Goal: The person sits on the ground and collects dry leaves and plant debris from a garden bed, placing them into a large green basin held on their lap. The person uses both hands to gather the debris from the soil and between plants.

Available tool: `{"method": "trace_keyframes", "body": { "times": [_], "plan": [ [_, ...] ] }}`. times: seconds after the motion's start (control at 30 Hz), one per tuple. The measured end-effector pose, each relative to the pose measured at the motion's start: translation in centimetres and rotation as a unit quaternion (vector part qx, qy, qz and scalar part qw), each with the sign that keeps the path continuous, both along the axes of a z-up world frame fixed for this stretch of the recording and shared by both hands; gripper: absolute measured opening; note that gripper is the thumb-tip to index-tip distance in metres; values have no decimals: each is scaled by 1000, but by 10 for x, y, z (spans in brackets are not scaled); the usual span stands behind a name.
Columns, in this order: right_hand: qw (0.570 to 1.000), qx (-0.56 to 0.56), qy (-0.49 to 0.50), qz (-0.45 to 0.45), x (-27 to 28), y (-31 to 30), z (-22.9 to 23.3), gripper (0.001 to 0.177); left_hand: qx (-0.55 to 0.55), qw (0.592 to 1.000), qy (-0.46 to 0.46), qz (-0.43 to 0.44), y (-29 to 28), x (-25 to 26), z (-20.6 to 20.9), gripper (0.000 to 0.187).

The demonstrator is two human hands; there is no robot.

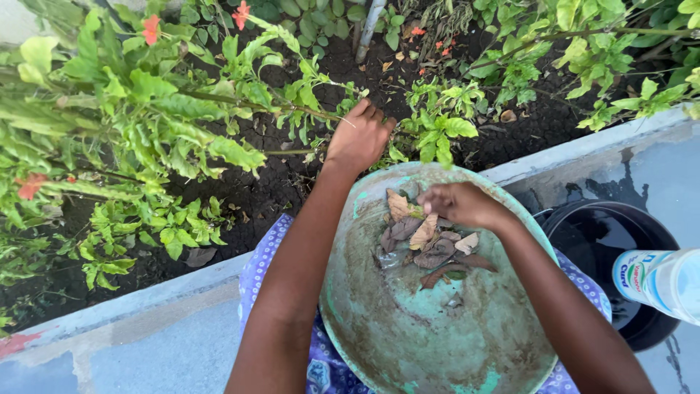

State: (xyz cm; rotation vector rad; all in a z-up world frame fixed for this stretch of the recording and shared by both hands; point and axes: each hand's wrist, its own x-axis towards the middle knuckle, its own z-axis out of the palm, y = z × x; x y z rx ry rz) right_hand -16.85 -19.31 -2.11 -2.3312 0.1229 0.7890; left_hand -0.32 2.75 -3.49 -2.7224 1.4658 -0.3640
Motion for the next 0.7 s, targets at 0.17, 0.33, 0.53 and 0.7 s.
{"method": "trace_keyframes", "body": {
  "times": [0.17, 0.33, 0.53, 0.7],
  "plan": [
    [990, -137, 32, -16, -2, -28, 27, 24, -16, 1000, -9, -4, 0, -1, -2, 29],
    [995, -52, -80, -42, 15, -30, 38, 24, -19, 999, -4, -32, 2, 7, 9, 23],
    [978, 83, -177, 71, 43, 50, 17, 22, 41, 996, -37, -67, -15, 26, 18, 22],
    [951, 59, -243, 180, 93, 107, -51, 25, -4, 994, -63, -93, -16, 36, 7, 27]
  ]
}}
